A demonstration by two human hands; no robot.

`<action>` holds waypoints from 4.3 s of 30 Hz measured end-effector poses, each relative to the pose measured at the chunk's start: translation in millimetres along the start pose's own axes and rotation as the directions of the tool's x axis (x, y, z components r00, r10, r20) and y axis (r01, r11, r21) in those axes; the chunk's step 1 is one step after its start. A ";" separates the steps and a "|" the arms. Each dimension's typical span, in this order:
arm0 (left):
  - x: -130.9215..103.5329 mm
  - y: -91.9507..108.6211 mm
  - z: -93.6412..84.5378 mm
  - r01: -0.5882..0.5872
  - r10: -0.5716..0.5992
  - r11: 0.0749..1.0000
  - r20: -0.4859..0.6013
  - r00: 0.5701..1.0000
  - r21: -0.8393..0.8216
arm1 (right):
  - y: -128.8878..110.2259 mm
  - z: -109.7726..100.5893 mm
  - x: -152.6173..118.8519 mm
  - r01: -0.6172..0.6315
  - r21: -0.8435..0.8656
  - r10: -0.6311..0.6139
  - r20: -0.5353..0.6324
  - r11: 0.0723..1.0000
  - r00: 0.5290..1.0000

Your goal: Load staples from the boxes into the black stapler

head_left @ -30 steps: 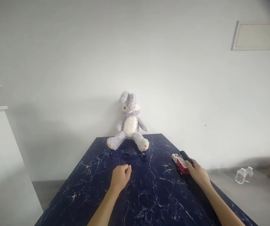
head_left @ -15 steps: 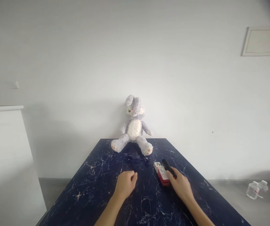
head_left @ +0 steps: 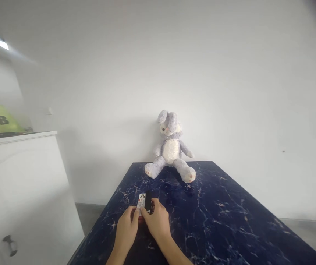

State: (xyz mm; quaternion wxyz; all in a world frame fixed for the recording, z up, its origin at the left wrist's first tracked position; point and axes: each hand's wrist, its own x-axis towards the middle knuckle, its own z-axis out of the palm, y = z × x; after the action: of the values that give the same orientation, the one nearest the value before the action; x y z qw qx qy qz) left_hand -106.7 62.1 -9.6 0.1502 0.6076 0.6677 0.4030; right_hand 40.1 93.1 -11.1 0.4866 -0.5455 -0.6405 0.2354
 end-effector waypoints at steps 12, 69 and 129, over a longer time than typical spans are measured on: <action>4.7 -4.8 -11.4 -0.029 -0.060 0.970 -0.352 0.934 -0.242 | -1.9 -11.6 -0.3 0.002 0.346 -0.008 0.017 0.938 1.000; 15.7 2.4 -16.3 0.132 -0.352 0.521 -0.071 0.933 -0.843 | -5.1 -7.2 -8.1 0.238 0.311 -0.275 0.080 0.920 0.958; 7.5 16.7 0.7 0.238 -0.394 0.245 0.128 0.910 -0.940 | 30.9 3.4 17.5 -0.193 0.748 0.220 0.064 0.635 0.973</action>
State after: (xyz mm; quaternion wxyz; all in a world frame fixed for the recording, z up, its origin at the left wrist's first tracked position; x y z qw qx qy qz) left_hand -96.3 68.3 4.1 0.5073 0.2293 0.4228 0.7151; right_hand 52.8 119.2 -31.8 0.6480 -0.3703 -0.4118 0.5229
